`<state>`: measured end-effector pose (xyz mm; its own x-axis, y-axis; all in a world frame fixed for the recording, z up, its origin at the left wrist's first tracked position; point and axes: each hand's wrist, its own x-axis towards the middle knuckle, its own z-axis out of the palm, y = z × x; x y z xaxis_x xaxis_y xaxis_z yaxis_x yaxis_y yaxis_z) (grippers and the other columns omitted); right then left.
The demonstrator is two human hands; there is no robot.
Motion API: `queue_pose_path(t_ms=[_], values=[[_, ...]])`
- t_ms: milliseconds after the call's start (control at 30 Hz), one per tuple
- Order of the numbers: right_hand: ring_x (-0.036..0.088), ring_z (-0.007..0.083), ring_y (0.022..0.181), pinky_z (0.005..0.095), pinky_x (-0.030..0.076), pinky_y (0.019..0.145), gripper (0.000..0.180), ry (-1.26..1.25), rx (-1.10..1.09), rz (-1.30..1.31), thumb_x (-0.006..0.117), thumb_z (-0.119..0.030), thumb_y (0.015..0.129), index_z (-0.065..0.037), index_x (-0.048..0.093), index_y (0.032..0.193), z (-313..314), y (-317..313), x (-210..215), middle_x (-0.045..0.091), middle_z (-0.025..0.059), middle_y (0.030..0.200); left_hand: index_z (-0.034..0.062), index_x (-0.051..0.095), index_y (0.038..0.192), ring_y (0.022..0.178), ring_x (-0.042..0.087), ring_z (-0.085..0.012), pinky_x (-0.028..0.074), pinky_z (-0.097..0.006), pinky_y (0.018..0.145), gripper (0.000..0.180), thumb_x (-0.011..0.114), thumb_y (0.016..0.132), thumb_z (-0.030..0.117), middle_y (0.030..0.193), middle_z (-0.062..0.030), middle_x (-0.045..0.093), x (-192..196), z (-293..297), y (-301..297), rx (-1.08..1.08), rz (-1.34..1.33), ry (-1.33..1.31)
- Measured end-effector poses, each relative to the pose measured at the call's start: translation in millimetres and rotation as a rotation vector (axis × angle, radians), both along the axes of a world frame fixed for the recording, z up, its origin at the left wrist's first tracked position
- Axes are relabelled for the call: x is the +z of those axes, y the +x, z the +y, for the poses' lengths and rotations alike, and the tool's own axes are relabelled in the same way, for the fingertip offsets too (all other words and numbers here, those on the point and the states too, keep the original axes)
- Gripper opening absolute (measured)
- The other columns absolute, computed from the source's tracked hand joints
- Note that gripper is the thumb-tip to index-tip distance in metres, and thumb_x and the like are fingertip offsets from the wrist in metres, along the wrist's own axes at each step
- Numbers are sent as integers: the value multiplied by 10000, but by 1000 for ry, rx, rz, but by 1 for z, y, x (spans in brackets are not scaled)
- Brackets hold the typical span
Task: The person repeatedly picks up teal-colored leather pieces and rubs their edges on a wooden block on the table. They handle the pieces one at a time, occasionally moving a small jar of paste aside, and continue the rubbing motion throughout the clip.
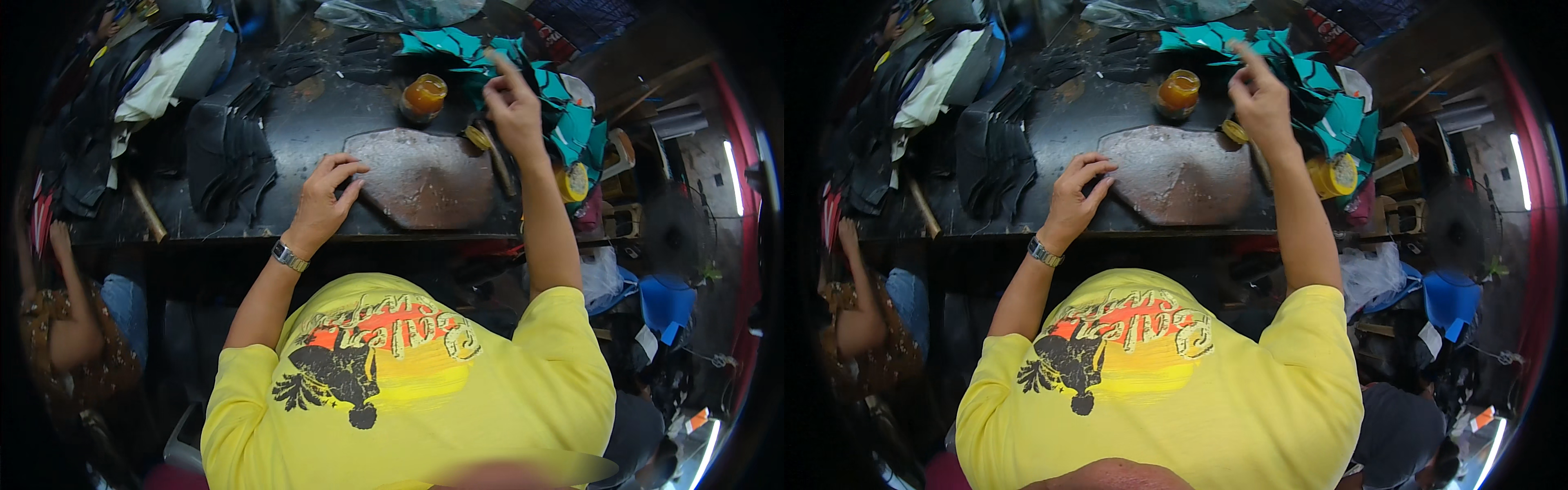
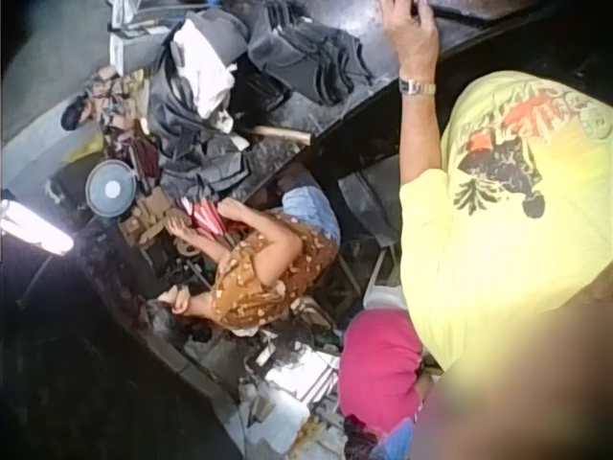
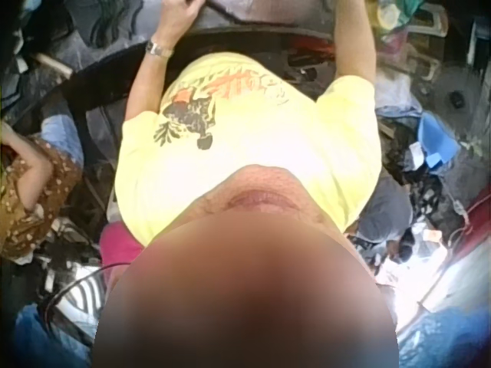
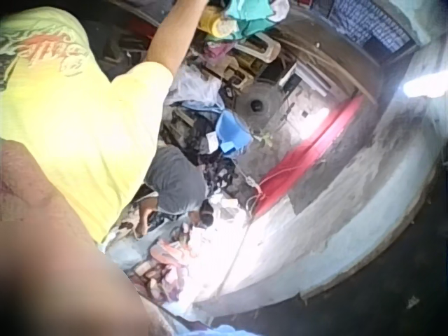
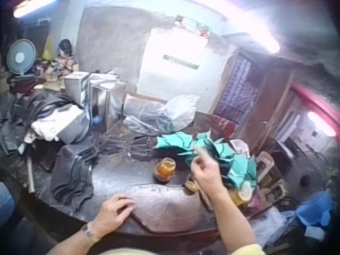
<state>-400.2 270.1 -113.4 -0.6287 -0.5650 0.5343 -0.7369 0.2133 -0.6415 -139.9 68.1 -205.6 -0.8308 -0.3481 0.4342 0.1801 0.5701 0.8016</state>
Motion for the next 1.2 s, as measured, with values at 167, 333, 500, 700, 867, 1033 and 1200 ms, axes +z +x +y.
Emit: queue_pose_path(t_ms=[167,333,500,700,867,1033,1200], values=[[601,288,1116,380,507,936,454,363,-118,307,605,-13,839,-178,711,1249,-26,12,-31,597,130,1308,20,735,1059,917,695,-216,538,-301,817,195,700,874,-29,1032,-98,708,33,-29,19,106,132,-156],[541,338,1263,427,475,1048,508,523,-223,558,606,10,803,-222,726,1238,-42,-3,-43,575,123,1401,31,744,1063,943,682,-169,529,-276,813,172,702,900,1,1054,-85,713,62,-67,37,320,150,-159],[603,358,1177,437,514,965,411,331,-145,532,643,-35,792,-195,752,1155,-48,-6,-36,623,177,1292,71,736,1129,1100,651,-286,498,-360,960,248,737,881,86,1170,-124,676,73,-121,37,511,151,-461],[559,360,1241,465,476,1006,572,533,-254,539,589,-41,823,-113,581,1390,-41,16,-42,570,176,1379,143,587,1395,1299,528,-418,460,-472,1058,777,763,794,604,1404,-253,533,61,-193,14,733,-289,-707],[559,346,1240,467,450,1018,497,554,-289,551,605,-25,818,-85,632,1310,-28,42,-57,578,160,1367,82,564,1423,1270,581,-391,470,-463,1063,929,759,746,687,1343,-259,608,46,-215,-2,665,-622,-610],[618,399,1119,433,508,947,409,462,-76,278,597,7,834,-113,680,1215,-16,78,-60,579,173,1330,65,659,1325,1213,629,-377,473,-430,1065,838,768,749,665,1278,-229,667,45,-229,1,613,-543,-524],[656,257,1007,322,532,860,427,196,70,-72,588,72,857,-84,671,1245,-10,118,-70,602,150,1262,86,703,1252,1090,682,-378,516,-419,987,511,697,857,411,1158,-229,711,59,-248,13,531,-421,-460]])
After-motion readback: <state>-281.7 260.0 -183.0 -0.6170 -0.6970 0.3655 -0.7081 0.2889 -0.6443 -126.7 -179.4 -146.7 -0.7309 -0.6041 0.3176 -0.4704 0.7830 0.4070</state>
